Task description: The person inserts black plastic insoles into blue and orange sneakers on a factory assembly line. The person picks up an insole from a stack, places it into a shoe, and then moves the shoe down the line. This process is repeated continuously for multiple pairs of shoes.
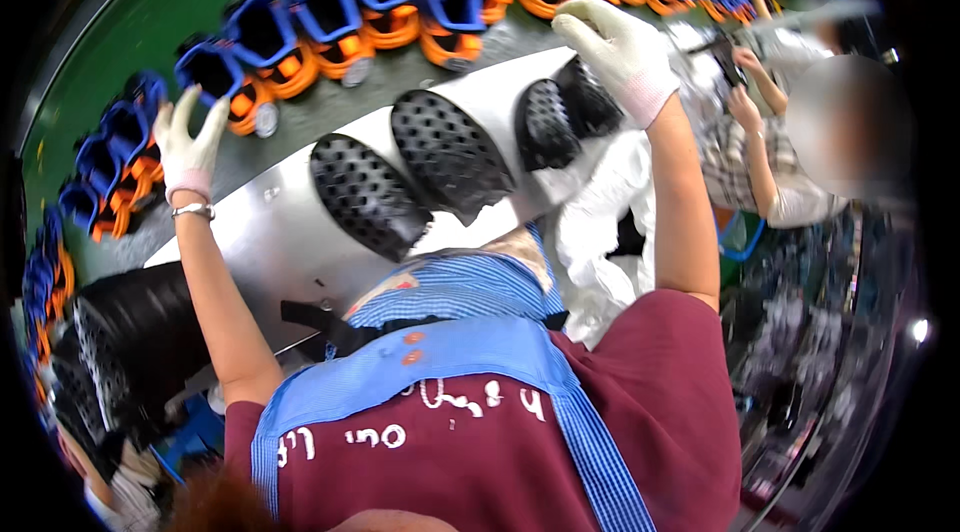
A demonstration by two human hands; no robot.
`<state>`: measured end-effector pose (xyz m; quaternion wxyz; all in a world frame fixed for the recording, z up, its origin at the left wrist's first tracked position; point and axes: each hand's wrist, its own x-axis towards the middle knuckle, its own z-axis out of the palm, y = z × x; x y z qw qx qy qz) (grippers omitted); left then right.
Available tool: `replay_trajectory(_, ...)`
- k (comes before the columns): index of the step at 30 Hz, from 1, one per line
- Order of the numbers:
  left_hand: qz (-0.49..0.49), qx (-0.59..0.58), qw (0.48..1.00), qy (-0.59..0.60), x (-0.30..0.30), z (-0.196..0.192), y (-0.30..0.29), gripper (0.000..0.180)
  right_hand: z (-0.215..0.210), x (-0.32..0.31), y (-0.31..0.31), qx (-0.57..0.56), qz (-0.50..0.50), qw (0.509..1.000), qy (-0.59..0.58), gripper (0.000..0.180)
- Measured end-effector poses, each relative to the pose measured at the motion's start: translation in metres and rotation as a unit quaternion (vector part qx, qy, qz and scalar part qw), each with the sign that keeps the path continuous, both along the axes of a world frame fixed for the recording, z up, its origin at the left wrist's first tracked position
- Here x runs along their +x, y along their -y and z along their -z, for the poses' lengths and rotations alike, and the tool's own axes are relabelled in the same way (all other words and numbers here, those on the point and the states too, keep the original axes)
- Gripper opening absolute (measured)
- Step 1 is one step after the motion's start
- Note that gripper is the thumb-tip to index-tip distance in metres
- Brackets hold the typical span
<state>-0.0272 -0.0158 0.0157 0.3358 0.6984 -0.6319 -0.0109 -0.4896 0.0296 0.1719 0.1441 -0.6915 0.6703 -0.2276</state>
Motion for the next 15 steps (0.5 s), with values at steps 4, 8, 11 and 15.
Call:
replay_trajectory(4,0.034,0.092,0.992,-0.081,-0.022,0.039,0.013,0.047,0.013,-0.044,-0.049,0.013,0.091,0.995,-0.032,0.032)
replay_trajectory(8,0.039,0.115,0.991,-0.050,-0.021,0.035,0.019,0.042,0.048,-0.073,-0.072,0.049,0.088,0.989,-0.111,0.047)
replay_trajectory(11,0.071,0.158,0.982,-0.080,-0.012,0.034,0.016,0.046,0.066,-0.065,-0.078,0.007,0.078,0.978,-0.192,0.044)
replay_trajectory(15,0.094,0.113,0.984,-0.100,-0.004,0.048,0.008,0.063,0.076,-0.032,-0.090,0.065,0.009,0.981,-0.184,0.050)
